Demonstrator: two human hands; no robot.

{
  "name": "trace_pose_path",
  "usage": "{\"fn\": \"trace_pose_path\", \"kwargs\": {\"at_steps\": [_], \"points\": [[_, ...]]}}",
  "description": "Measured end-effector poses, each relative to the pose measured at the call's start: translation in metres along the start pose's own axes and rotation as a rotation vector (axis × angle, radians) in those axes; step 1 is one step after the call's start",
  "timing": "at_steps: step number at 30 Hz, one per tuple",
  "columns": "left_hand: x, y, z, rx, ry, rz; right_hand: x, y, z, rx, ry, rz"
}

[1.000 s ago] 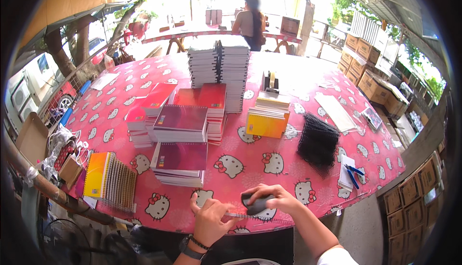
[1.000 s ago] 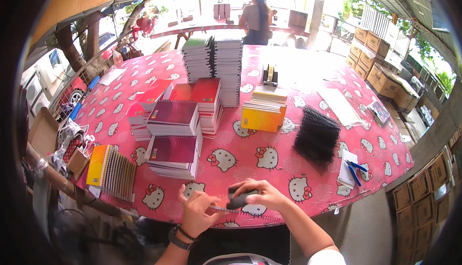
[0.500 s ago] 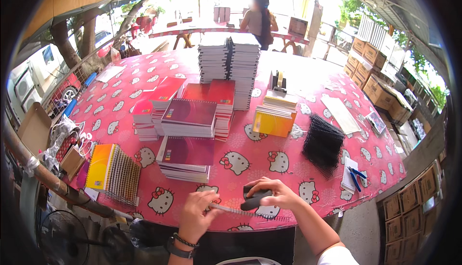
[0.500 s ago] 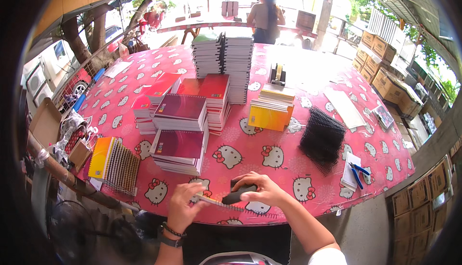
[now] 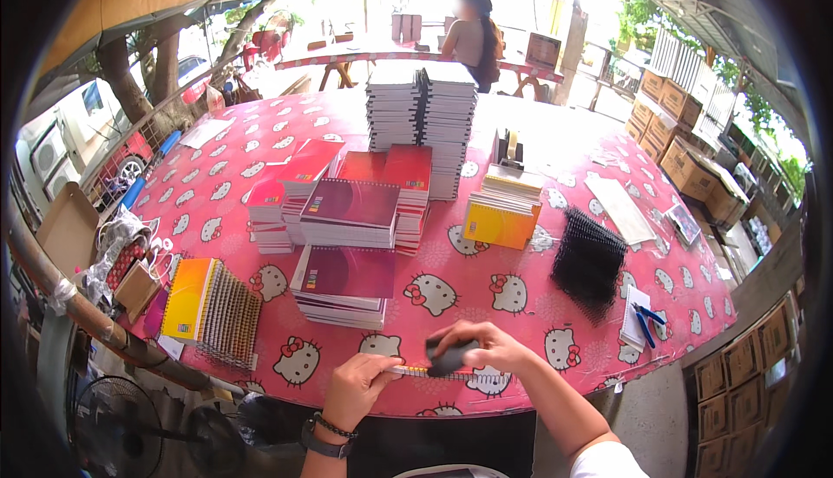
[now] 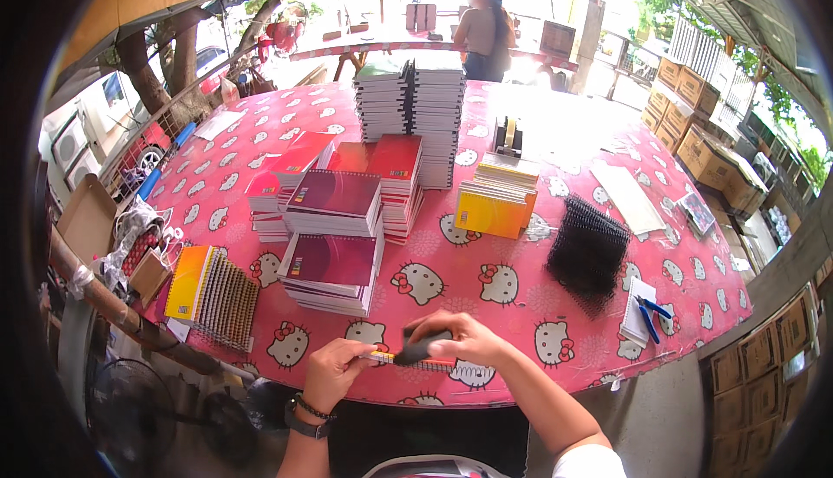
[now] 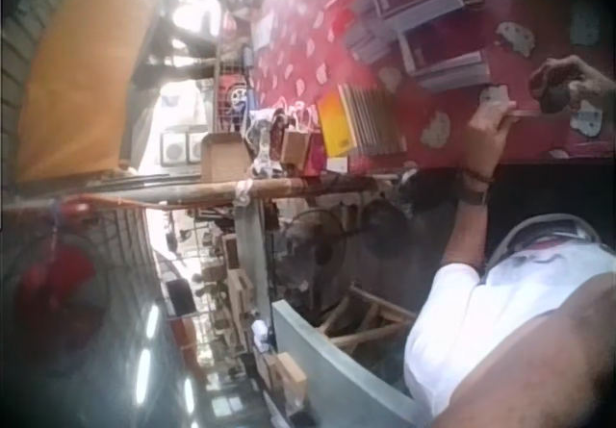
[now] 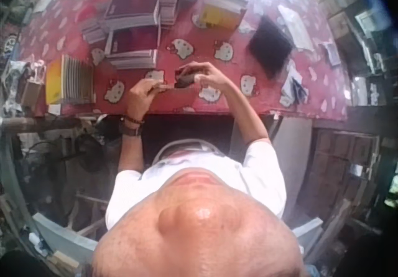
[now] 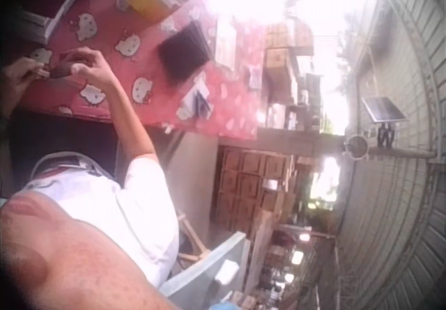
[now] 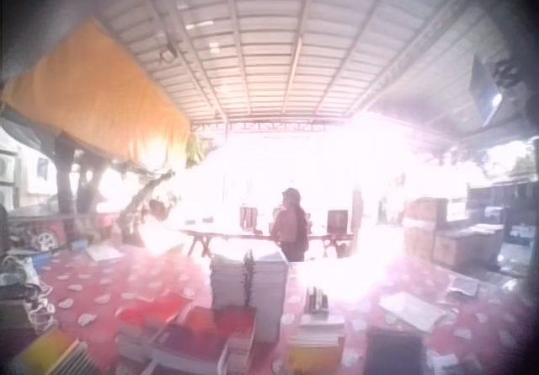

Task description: The person manually threads a black plastic spiral coil through the punched holes of small notebooks and uses a pair of pliers to cut and crimp the ends of the coil. This process is repeated for several notebooks on a table.

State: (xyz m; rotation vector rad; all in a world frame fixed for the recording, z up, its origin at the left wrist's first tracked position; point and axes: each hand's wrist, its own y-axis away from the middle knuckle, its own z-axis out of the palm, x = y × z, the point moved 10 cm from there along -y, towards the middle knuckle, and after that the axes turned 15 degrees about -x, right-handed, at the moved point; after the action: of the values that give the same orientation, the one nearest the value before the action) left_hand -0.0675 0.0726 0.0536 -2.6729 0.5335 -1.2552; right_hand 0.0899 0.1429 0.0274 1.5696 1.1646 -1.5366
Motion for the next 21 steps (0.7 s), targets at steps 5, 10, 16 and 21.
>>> {"fn": "trace_pose_path", "kwargs": {"at_steps": [5, 10, 16, 21], "points": [[-0.008, 0.001, 0.001, -0.003, 0.051, -0.031, 0.020, -0.014, -0.011, -0.090, 0.570, 0.444], [-0.013, -0.001, 0.005, -0.005, 0.154, -0.104, 0.002, -0.016, 0.010, -0.131, 0.032, 0.062], [-0.011, -0.004, 0.007, -0.025, 0.108, -0.096, -0.015, -0.016, 0.015, -0.137, 0.300, 0.044], [-0.011, -0.006, 0.009, 0.014, 0.177, -0.009, -0.025, 0.014, -0.031, 0.202, 1.021, 0.301]]}}
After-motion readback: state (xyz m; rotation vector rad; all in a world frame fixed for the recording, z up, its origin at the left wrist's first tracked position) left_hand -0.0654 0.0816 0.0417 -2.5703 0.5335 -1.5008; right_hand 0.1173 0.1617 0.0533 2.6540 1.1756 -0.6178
